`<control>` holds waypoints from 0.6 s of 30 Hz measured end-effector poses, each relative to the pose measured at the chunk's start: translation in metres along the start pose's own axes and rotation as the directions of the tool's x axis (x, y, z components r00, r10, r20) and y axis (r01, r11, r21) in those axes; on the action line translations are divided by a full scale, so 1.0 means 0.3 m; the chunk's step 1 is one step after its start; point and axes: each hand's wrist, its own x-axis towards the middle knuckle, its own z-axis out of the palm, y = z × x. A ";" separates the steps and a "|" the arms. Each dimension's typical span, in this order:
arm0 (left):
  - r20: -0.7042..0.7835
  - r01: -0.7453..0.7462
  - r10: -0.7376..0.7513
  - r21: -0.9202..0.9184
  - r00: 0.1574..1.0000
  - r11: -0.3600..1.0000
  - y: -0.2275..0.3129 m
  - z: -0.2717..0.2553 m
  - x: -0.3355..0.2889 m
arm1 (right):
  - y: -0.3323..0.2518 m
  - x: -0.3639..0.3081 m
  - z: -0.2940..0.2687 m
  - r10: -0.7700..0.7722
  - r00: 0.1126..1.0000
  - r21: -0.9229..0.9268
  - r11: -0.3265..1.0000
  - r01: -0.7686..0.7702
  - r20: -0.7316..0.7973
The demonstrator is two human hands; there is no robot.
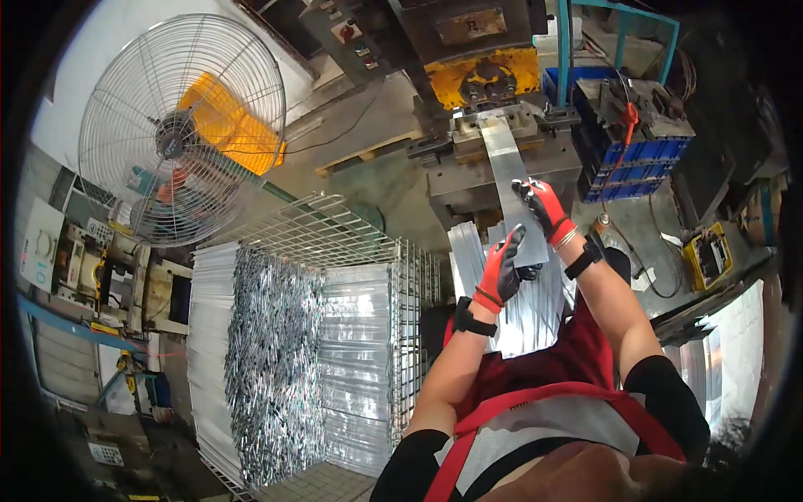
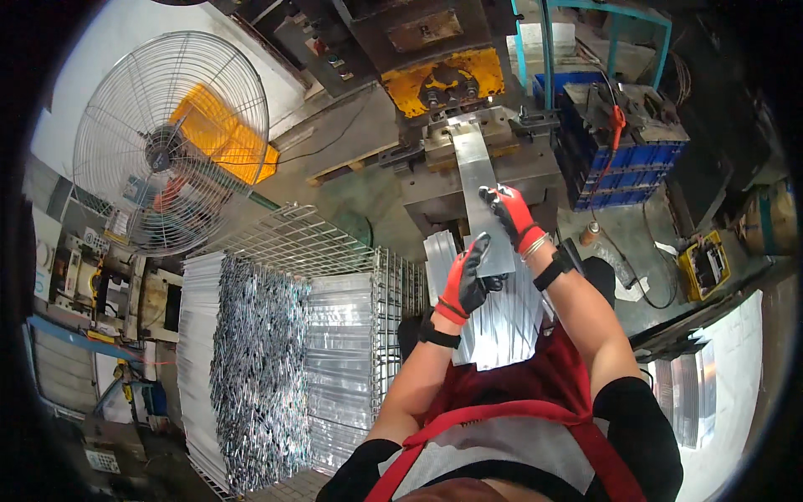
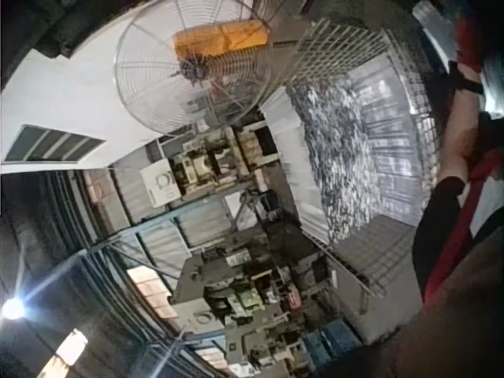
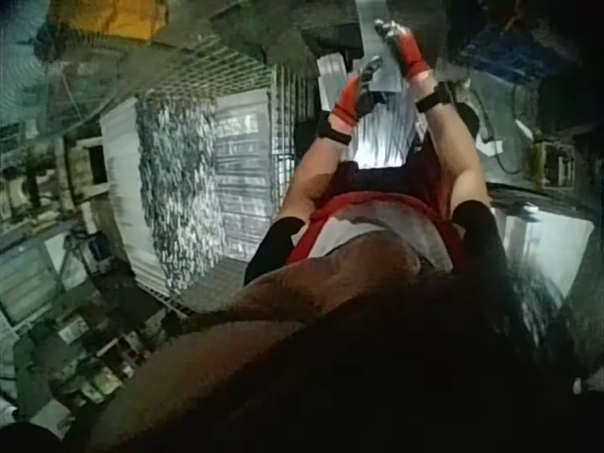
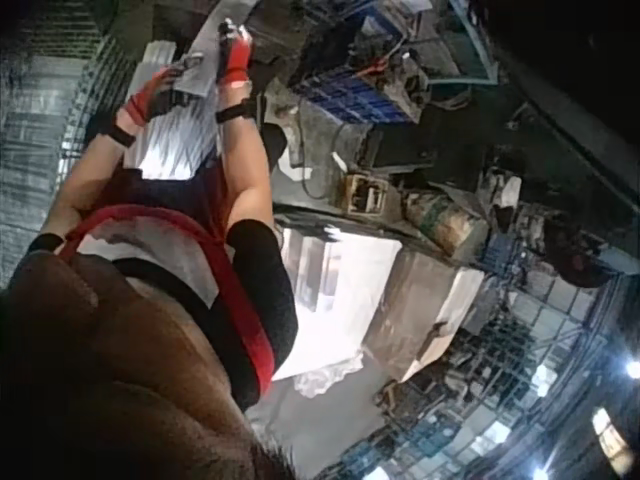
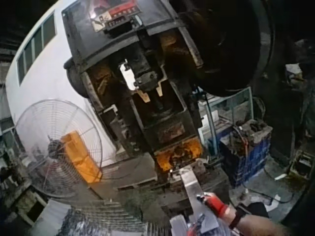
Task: Placing metal sheets into a stamping machine and operating it.
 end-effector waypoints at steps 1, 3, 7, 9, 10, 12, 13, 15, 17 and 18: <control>0.035 0.020 -0.020 0.011 0.999 1.000 0.021 0.002 0.006 | 0.001 0.000 -0.006 0.007 1.000 -0.024 1.000 -0.007 0.016; -0.036 -0.014 0.017 0.096 0.999 0.995 0.021 0.016 0.030 | 0.022 0.005 -0.001 -0.013 1.000 0.058 0.998 0.012 0.022; -0.059 -0.037 0.048 0.165 0.997 0.986 -0.056 -0.109 0.094 | 0.069 0.024 -0.010 0.012 1.000 0.054 0.998 -0.011 -0.007; -0.044 -0.057 0.069 0.236 0.997 0.970 -0.071 -0.135 0.110 | 0.088 0.035 -0.011 -0.003 0.999 -0.008 1.000 0.002 -0.048; -0.044 -0.065 0.077 0.228 0.996 0.971 -0.079 -0.135 0.118 | 0.098 0.040 -0.020 0.000 0.999 0.001 1.000 0.001 -0.053; -0.067 -0.071 0.083 0.167 0.994 0.983 -0.092 -0.125 0.114 | 0.110 0.043 -0.030 0.007 0.998 0.025 1.000 -0.006 -0.059; -0.075 -0.066 0.077 0.144 0.994 0.987 -0.090 -0.120 0.106 | 0.106 0.048 -0.038 0.035 0.998 -0.016 0.999 -0.036 -0.051; -0.078 -0.051 0.061 0.128 0.995 0.990 -0.072 -0.101 0.093 | 0.096 0.048 -0.047 0.099 0.994 -0.100 0.990 -0.102 -0.037; -0.048 -0.036 0.047 0.212 0.998 0.977 -0.043 -0.072 0.075 | 0.086 0.035 -0.039 0.086 0.995 -0.123 0.988 -0.091 -0.053; -0.052 -0.026 0.036 0.192 0.998 0.981 -0.037 -0.067 0.069 | 0.079 0.028 -0.037 0.076 0.995 -0.132 0.988 -0.083 -0.058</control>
